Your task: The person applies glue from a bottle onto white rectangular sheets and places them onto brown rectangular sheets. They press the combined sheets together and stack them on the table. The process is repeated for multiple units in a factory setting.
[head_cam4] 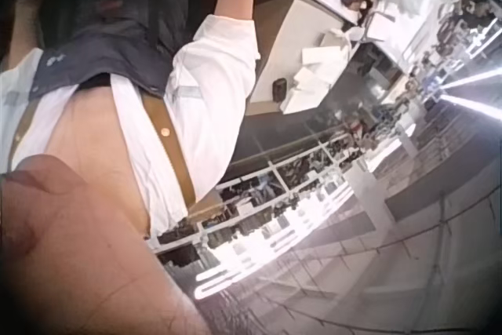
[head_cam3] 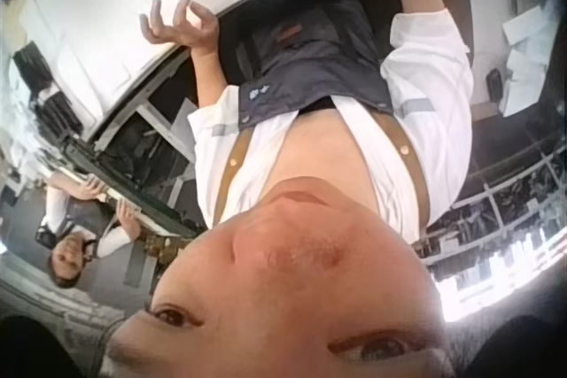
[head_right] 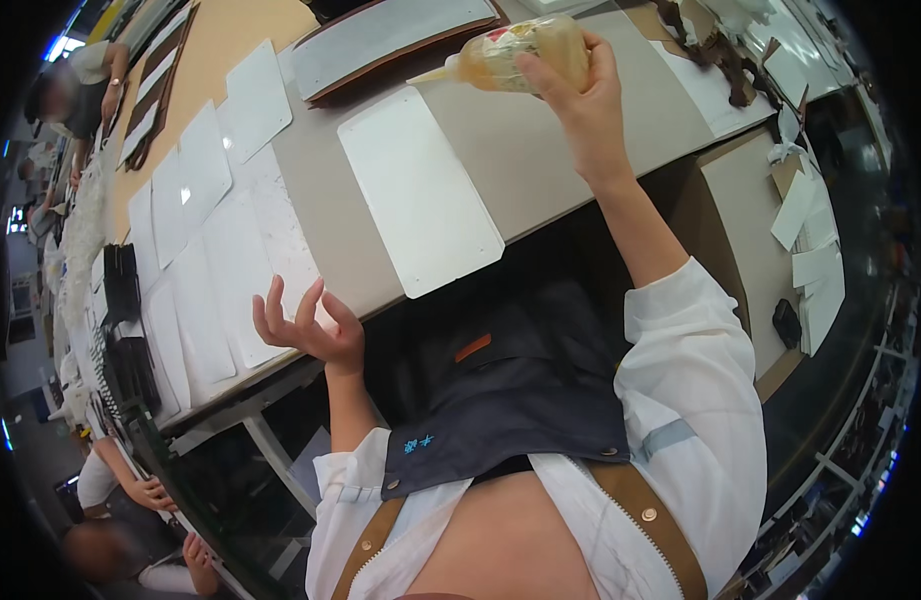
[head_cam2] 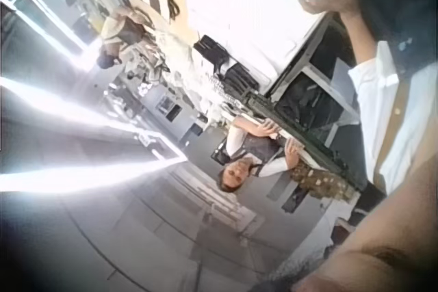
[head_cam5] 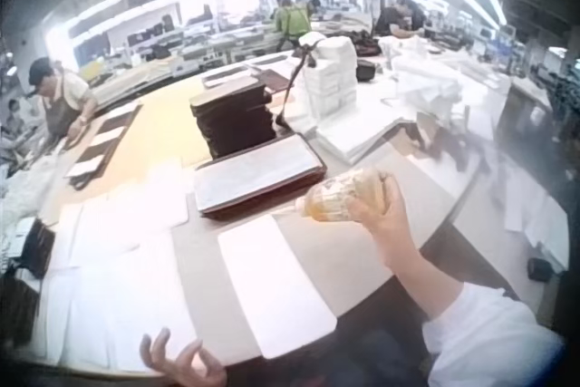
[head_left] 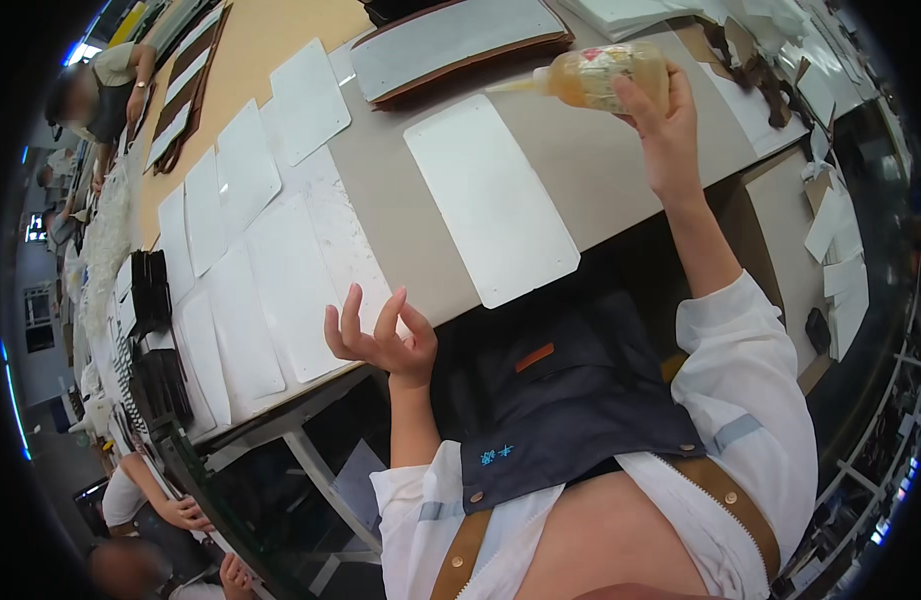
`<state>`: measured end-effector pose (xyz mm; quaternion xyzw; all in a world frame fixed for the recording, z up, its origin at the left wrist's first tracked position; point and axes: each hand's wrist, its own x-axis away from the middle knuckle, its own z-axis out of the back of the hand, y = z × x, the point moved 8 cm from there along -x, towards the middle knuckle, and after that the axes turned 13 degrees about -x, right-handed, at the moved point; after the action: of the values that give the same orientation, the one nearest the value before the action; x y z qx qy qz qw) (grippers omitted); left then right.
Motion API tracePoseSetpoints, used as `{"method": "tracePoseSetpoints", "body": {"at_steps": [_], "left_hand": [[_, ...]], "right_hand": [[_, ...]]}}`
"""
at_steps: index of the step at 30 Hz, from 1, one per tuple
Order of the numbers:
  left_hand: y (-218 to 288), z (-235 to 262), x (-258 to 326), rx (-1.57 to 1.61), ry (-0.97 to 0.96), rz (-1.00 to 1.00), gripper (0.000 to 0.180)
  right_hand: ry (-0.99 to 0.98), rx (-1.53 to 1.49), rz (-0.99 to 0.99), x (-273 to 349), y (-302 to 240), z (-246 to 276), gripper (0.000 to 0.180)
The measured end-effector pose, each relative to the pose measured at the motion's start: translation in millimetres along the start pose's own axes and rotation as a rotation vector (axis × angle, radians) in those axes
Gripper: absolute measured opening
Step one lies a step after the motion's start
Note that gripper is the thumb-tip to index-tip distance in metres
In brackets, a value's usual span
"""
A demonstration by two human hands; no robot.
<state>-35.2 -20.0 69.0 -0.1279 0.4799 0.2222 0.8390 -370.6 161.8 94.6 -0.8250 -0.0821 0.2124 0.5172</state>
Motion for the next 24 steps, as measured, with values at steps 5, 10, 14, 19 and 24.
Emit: {"method": "tracePoseSetpoints", "body": {"at_steps": [5,10,14,19,24], "left_hand": [[-2,1,1,0.014,0.003,-0.008,0.020],[-3,3,2,0.000,0.007,0.001,0.017],[-4,3,2,0.006,0.004,0.003,0.016],[-4,4,2,0.007,-0.005,0.010,0.016],[-10,3,8,0.044,-0.013,0.063,0.020]], "right_hand": [[0.029,0.280,0.113,-7,16,-11,0.063],[0.007,0.315,0.122,-7,18,-19,0.062],[-0.009,0.319,0.103,-5,20,-27,0.061],[-0.067,0.344,0.113,-2,25,-46,0.061],[-0.140,0.381,0.126,-2,30,-72,0.061]]}}
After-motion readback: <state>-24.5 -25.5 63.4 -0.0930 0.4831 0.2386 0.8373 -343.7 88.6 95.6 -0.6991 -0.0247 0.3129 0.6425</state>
